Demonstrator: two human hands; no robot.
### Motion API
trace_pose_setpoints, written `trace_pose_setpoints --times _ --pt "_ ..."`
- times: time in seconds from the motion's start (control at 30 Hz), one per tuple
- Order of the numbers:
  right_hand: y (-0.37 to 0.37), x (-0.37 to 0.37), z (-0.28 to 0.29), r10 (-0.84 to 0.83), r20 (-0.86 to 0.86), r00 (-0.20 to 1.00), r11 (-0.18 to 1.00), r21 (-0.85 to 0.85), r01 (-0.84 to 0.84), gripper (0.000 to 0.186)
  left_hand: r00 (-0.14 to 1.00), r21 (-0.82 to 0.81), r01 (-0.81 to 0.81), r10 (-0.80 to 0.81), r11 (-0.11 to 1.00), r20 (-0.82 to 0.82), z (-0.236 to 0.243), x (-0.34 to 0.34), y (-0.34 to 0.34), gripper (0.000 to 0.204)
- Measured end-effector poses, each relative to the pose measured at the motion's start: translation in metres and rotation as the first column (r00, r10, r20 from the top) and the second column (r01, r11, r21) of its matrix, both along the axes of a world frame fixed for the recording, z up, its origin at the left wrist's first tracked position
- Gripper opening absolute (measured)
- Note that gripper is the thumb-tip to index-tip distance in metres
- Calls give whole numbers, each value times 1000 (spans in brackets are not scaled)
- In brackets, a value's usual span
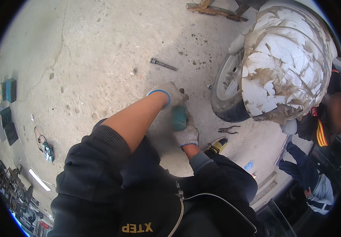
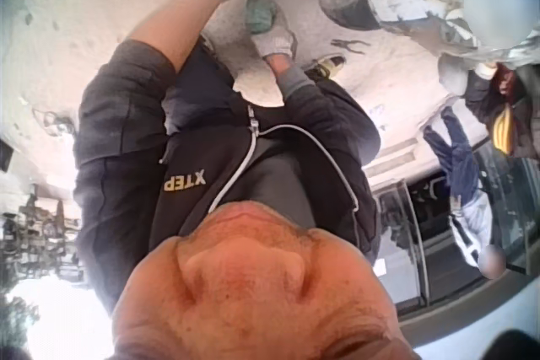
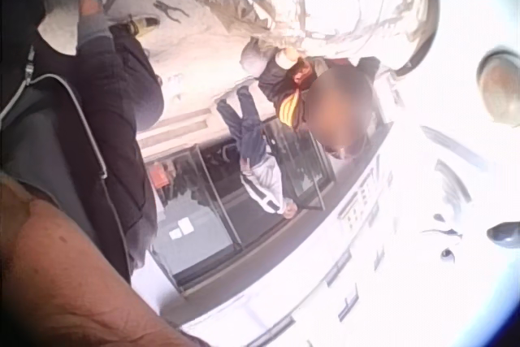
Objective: The person removes the front wheel of a motorcycle, detaches the brake caliper, and uses a hammer to tap a component on the wheel hub. The wheel is set aside and the caliper is held for inspection.
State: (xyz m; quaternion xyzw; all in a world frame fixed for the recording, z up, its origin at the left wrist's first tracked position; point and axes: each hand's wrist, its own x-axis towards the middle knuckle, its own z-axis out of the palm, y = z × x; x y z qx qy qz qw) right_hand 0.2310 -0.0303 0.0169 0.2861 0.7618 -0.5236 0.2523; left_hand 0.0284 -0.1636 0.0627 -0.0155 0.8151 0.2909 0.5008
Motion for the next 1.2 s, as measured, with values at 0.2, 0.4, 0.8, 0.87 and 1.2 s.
trace_pose_setpoints --times 0.2,0.4,0.8,0.87,1.2 --pt "-15 10 61 -581 342 738 303 -751 586 43 646 -15 738 -714 674 -271 -61 1 11 41" --pt "-17 11 137 343 -92 935 933 152 -327 44 993 -100 -7 -5 995 -117 -126 -28 -38 42" --pt "143 10 243 375 -64 925 926 -17 -377 56 719 -490 381 -584 784 -376 -117 -89 3 28" --pt "178 18 243 329 -148 933 942 -14 -335 60 715 -464 458 -624 758 -315 -123 -86 4 30" --pt "320 42 172 695 -476 539 716 525 -459 35 257 96 957 -954 274 154 9 76 116 33"
